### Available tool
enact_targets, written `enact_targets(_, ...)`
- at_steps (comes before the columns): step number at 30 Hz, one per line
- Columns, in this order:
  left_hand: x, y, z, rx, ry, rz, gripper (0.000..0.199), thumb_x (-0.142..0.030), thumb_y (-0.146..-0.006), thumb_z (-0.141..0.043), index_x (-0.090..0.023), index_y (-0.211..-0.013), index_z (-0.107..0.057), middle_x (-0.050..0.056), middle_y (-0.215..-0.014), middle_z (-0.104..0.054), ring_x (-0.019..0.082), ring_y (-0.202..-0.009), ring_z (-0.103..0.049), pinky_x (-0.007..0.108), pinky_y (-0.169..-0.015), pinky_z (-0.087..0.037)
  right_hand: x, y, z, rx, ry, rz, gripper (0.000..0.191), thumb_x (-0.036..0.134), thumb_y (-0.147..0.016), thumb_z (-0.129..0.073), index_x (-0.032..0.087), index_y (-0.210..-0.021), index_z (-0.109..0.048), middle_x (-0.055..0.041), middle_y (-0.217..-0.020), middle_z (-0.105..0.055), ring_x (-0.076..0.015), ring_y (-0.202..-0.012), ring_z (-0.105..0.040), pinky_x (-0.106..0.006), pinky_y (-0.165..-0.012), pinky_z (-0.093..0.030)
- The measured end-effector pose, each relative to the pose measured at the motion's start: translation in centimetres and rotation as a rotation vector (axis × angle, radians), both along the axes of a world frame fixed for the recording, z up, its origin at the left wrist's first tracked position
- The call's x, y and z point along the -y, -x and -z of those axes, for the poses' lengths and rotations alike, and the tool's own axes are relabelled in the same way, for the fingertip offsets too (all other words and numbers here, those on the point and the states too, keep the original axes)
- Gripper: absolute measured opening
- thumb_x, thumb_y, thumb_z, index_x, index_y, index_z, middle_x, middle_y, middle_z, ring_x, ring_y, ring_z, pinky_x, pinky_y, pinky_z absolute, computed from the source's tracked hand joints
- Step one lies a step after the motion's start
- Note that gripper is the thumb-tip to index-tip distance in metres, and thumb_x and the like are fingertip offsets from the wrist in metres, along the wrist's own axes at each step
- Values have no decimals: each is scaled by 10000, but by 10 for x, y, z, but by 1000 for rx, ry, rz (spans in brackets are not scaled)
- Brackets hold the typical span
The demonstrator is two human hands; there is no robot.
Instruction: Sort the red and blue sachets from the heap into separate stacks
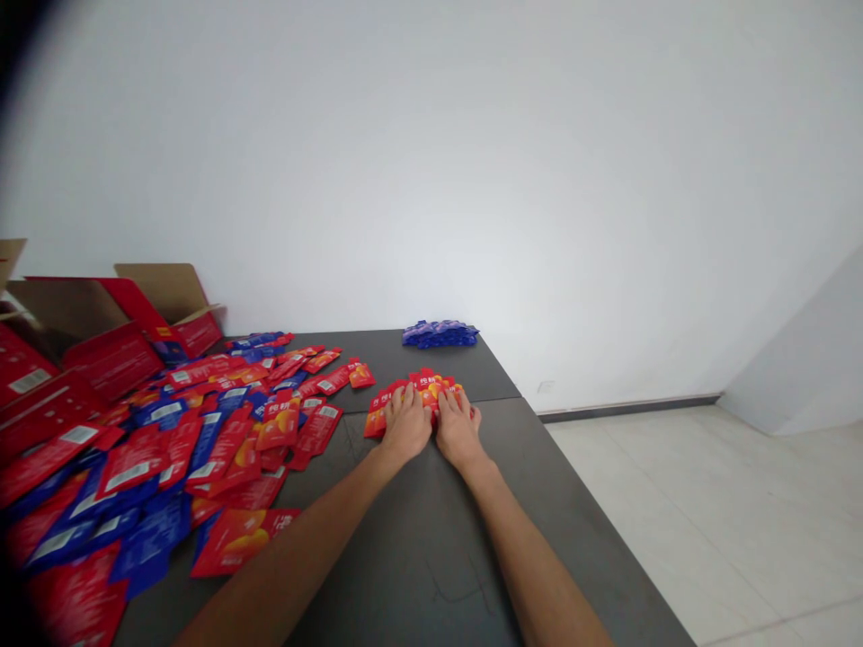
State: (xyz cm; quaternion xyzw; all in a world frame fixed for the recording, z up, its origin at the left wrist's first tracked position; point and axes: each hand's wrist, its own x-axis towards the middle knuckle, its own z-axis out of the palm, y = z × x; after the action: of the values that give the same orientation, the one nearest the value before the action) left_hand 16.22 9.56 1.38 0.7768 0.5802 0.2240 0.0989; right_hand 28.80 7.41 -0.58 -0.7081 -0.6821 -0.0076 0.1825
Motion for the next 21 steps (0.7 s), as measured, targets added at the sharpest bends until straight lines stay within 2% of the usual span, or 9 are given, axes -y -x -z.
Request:
enact_targets(11, -2, 12, 4, 38, 12, 17, 569, -339, -946, -371, -118, -1469, -411, 180, -1558, -340, 371, -1427, -256, 573, -1144, -220, 0, 9, -7, -29, 3, 20, 543, 319, -954, -331, 207, -1478, -423, -85, -1550, -380, -320, -1422, -270, -490, -1095, -241)
enact_targets(17, -11, 35, -1, -23, -86, 0, 499, -306, -965, -323, -122, -1398, -489, 175, -1517, -401, 336, -1391, -314, 530, -1122, -275, 4, 17, -15, -27, -65, 20, 544, 265, -912, -380, 216, -1448, -458, -59, -1542, -396, -302, -1398, -288, -468, -1091, -263)
enact_targets(21, -21, 55, -3, -69, -97, -31, 485, -300, -969, -319, -118, -1382, -497, 187, -1499, -415, 333, -1374, -330, 514, -1091, -320, 2, 34, -26, -27, -120, -6, 516, 249, -912, -390, 218, -1415, -499, -67, -1515, -430, -295, -1400, -270, -473, -1109, -235)
